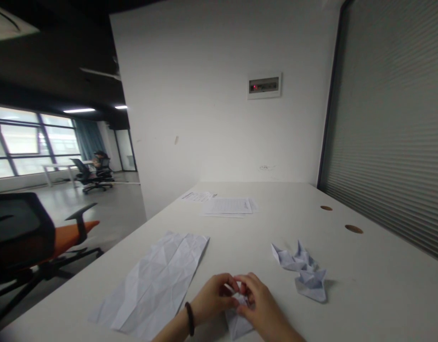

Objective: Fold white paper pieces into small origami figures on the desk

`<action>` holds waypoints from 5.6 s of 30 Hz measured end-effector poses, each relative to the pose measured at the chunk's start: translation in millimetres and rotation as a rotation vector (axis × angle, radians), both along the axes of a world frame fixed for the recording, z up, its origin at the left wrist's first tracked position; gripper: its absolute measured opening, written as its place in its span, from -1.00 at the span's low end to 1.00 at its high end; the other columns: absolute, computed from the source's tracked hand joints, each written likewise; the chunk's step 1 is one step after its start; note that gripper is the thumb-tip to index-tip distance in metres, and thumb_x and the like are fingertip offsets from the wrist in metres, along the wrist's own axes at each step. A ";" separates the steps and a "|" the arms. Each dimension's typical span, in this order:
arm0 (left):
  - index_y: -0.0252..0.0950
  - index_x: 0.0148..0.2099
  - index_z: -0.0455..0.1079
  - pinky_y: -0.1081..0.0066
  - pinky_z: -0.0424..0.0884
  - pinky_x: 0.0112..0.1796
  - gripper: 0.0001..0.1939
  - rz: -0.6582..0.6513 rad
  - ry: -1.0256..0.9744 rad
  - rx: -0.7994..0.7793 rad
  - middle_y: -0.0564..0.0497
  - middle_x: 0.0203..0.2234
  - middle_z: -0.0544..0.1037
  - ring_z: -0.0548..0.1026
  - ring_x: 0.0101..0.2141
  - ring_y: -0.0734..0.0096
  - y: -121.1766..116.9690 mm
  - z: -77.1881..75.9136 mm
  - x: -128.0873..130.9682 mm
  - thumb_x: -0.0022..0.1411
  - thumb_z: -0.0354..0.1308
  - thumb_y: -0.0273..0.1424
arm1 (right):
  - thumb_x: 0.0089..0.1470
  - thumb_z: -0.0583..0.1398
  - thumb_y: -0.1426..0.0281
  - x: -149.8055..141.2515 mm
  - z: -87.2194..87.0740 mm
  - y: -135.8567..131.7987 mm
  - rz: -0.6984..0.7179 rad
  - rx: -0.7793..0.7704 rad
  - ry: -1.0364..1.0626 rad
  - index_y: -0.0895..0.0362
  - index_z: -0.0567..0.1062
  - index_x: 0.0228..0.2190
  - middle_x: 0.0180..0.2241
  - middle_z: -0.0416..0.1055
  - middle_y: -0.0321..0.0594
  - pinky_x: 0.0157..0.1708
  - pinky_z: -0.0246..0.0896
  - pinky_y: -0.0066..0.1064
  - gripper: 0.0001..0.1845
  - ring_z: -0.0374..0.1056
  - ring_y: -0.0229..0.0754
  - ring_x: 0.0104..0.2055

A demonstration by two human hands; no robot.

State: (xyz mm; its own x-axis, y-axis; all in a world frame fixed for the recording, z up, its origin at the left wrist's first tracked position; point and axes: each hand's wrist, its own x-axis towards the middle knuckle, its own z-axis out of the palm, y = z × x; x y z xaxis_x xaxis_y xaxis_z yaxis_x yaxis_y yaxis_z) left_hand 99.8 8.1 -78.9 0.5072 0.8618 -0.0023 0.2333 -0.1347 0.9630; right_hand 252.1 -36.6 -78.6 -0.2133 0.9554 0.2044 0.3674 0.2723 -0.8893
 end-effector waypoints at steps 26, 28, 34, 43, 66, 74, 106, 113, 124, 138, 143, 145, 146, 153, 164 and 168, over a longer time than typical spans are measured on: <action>-0.27 -0.18 0.32 0.49 0.25 -0.35 -0.62 0.002 -0.068 0.539 0.01 -0.30 0.38 0.34 -0.29 0.38 -8.1 15.1 -2.7 -0.14 0.17 -0.59 | -0.12 0.09 0.56 6.6 -1.3 3.2 -0.277 0.444 -0.379 0.11 0.36 -0.54 -0.48 0.29 -0.28 -0.37 0.12 -0.44 -0.88 0.24 -0.22 -0.37; -0.25 -0.20 0.34 0.46 0.24 -0.28 -0.63 -0.042 0.012 0.604 0.02 -0.30 0.39 0.32 -0.25 0.36 -10.6 17.2 -2.9 -0.14 0.20 -0.56 | -0.17 0.08 0.59 7.9 -3.4 3.1 -0.298 0.376 -0.467 0.11 0.36 -0.55 -0.46 0.29 -0.28 -0.36 0.10 -0.43 -0.85 0.23 -0.21 -0.36; -0.29 -0.41 0.46 0.55 0.23 -0.41 -0.87 -0.123 0.272 0.540 0.03 -0.43 0.42 0.36 -0.45 0.48 -6.1 2.5 -1.2 -0.03 0.13 -0.57 | -0.28 0.09 0.64 4.7 -2.9 1.7 -0.137 0.230 -0.493 0.08 0.43 -0.56 -0.43 0.33 -0.29 -0.36 0.07 -0.48 -0.75 0.24 -0.21 -0.32; -0.26 -0.43 0.50 0.53 0.22 -0.41 -0.91 -0.097 0.398 0.490 0.03 -0.47 0.47 0.36 -0.46 0.46 -5.3 9.7 -9.0 -0.05 0.18 -0.42 | -0.22 0.18 0.51 15.4 9.3 -1.2 -0.054 0.072 -0.299 0.12 0.48 -0.57 -0.52 0.40 -0.31 -0.46 0.07 -0.51 -0.91 0.28 -0.25 -0.45; -0.33 -0.29 0.48 0.55 0.13 -0.51 -0.75 0.029 0.458 0.253 0.11 -0.58 0.41 0.27 -0.53 0.48 -2.3 10.0 -4.4 -0.10 0.13 -0.43 | -0.26 0.17 0.52 10.5 -9.8 15.3 -0.251 -0.031 -0.138 0.15 0.52 -0.48 -0.44 0.41 -0.24 -0.39 0.18 -0.44 -0.81 0.30 -0.22 -0.42; -0.32 -0.36 0.50 0.52 0.19 -0.40 -0.81 0.032 0.520 0.368 0.01 -0.47 0.47 0.34 -0.43 0.41 3.9 6.7 -3.4 -0.04 0.13 -0.37 | -0.30 0.16 0.54 6.9 -8.1 15.6 -0.322 -0.056 -0.167 0.16 0.46 -0.55 -0.56 0.38 -0.31 -0.46 0.15 -0.48 -0.87 0.25 -0.26 -0.49; -0.27 -0.28 0.39 0.55 0.23 -0.45 -0.84 0.023 0.293 0.497 0.06 -0.43 0.45 0.34 -0.50 0.52 -4.3 1.6 -1.4 0.07 0.03 -0.46 | -0.14 0.16 0.43 3.9 -5.5 8.7 -0.208 0.091 -0.018 0.15 0.44 -0.53 -0.52 0.41 -0.29 -0.45 0.17 -0.49 -0.94 0.31 -0.24 -0.44; -0.29 -0.32 0.42 0.55 0.28 -0.45 -0.89 0.006 0.163 0.540 0.00 -0.40 0.41 0.37 -0.48 0.51 -0.5 1.5 -3.6 0.09 0.08 -0.44 | -0.06 0.14 0.42 9.5 1.4 7.9 -0.177 0.268 -0.120 0.15 0.45 -0.54 -0.46 0.38 -0.23 -0.38 0.22 -0.47 -0.89 0.31 -0.22 -0.36; -0.32 -0.43 0.37 0.57 0.28 -0.46 -0.85 0.126 0.244 0.595 0.04 -0.51 0.41 0.38 -0.50 0.51 10.0 13.7 -17.5 0.08 -0.02 -0.53 | -0.09 0.16 0.44 26.6 7.7 10.1 -0.293 0.282 -0.240 0.14 0.45 -0.56 -0.50 0.38 -0.28 -0.42 0.19 -0.49 -0.91 0.31 -0.25 -0.41; -0.31 -0.48 0.35 0.52 0.26 -0.45 -0.86 0.207 0.438 0.582 0.04 -0.53 0.44 0.38 -0.48 0.45 21.4 13.0 -30.7 0.04 -0.01 -0.48 | -0.14 0.14 0.36 54.0 -5.5 20.6 -0.419 0.190 -0.295 0.13 0.49 -0.56 -0.51 0.47 -0.22 -0.46 0.20 -0.43 -0.86 0.34 -0.20 -0.45; -0.30 -0.43 0.35 0.52 0.26 -0.44 -0.86 0.200 0.460 0.610 0.04 -0.50 0.45 0.39 -0.47 0.46 16.4 18.6 -29.6 0.08 -0.02 -0.45 | -0.13 0.13 0.38 54.2 -4.7 20.8 -0.415 0.181 -0.290 0.14 0.48 -0.56 -0.50 0.46 -0.22 -0.46 0.20 -0.44 -0.87 0.34 -0.21 -0.45; -0.28 -0.42 0.36 0.53 0.25 -0.45 -0.87 0.177 0.494 0.619 0.05 -0.49 0.45 0.39 -0.48 0.47 14.0 20.5 -28.7 0.08 -0.02 -0.45 | -0.12 0.13 0.40 50.8 -2.9 19.7 -0.394 0.189 -0.282 0.14 0.47 -0.55 -0.50 0.46 -0.24 -0.46 0.19 -0.46 -0.88 0.34 -0.22 -0.45; -0.28 -0.41 0.36 0.53 0.25 -0.45 -0.87 0.161 0.514 0.621 0.06 -0.49 0.45 0.39 -0.48 0.48 12.9 21.2 -28.3 0.08 -0.02 -0.45 | -0.12 0.13 0.40 48.6 -1.5 18.8 -0.376 0.196 -0.279 0.14 0.47 -0.54 -0.50 0.45 -0.25 -0.46 0.19 -0.47 -0.88 0.34 -0.23 -0.45; -0.22 -0.22 0.34 0.53 0.27 -0.43 -0.81 0.167 0.506 0.632 0.07 -0.40 0.45 0.40 -0.46 0.50 7.9 27.5 -29.8 0.13 -0.04 -0.44 | -0.09 0.09 0.41 53.5 12.0 12.4 -0.396 0.251 -0.394 0.12 0.44 -0.53 -0.50 0.42 -0.27 -0.46 0.16 -0.47 -0.87 0.30 -0.25 -0.48; -0.23 -0.33 0.36 0.54 0.24 -0.45 -0.82 0.232 0.503 0.688 0.08 -0.45 0.45 0.41 -0.48 0.50 8.1 32.6 -36.9 0.16 -0.08 -0.44 | -0.13 0.09 0.44 92.6 26.7 5.9 -0.676 0.274 -0.644 0.10 0.43 -0.60 -0.53 0.45 -0.24 -0.46 0.09 -0.45 -0.87 0.33 -0.18 -0.47; -0.23 -0.34 0.37 0.54 0.23 -0.45 -0.81 0.220 0.513 0.700 0.08 -0.45 0.46 0.40 -0.48 0.50 6.9 33.8 -37.9 0.16 -0.08 -0.44 | -0.15 0.10 0.49 100.7 25.2 4.8 -0.718 0.190 -0.711 0.10 0.43 -0.61 -0.50 0.47 -0.23 -0.42 0.09 -0.45 -0.87 0.35 -0.17 -0.42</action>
State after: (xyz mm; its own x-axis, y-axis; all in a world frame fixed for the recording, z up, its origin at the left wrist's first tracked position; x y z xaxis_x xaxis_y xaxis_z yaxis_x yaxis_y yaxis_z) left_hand 61.9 15.0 -45.2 0.4118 0.8287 0.3790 0.7026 -0.5536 0.4471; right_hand 352.8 -31.8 -53.4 0.2652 0.8704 0.4148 0.9238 -0.1061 -0.3679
